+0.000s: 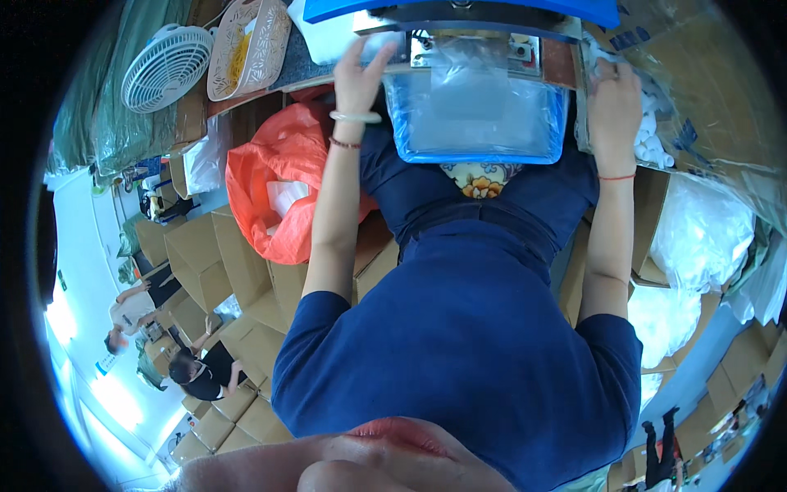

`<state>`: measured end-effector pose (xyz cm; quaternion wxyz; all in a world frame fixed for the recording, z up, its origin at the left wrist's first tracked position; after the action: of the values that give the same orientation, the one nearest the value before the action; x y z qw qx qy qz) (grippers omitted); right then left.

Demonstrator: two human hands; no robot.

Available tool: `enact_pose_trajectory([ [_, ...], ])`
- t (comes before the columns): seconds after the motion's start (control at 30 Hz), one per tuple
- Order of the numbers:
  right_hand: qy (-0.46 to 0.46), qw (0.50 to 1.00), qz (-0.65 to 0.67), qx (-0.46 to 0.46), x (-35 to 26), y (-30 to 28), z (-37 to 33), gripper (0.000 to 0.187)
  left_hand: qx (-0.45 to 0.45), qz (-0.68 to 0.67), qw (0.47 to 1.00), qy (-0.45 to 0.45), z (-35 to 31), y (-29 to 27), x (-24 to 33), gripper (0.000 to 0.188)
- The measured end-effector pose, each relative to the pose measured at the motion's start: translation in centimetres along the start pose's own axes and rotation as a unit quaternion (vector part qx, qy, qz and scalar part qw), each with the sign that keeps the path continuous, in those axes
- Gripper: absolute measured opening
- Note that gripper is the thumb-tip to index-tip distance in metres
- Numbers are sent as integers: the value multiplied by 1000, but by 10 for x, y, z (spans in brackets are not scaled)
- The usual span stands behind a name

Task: Placing components into plastic bags and sealing them using a heat sealer machine.

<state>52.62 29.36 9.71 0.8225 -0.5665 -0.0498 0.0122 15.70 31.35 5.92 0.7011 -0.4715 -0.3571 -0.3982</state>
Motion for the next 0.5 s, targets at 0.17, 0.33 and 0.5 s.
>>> enact_pose_trajectory([
  [0.17, 149, 957, 247, -21, -18, -48, -6, 27, -55, 228, 950, 208, -35, -36, -50, 27],
  [0.33, 83, 840, 517, -145, -82, -56, -34, 22, -5, 21, 1000, -21, -45, -44, 8, 16],
  [0.5, -58, 854, 513, -60, -120, -85, -4, 23, -53, -125, 987, -88, -60, -30, 58, 16],
])
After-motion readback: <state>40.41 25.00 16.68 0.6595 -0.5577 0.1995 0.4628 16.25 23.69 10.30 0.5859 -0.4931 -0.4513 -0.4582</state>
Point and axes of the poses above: each hand's wrist, its own z-axis towards the middle knuckle, its own y-axis out of the palm, x = y × z, the point moved 2 cm from there along z, towards the middle knuckle, and after that the axes turned 10 degrees about -z, right-handed, at the moved point
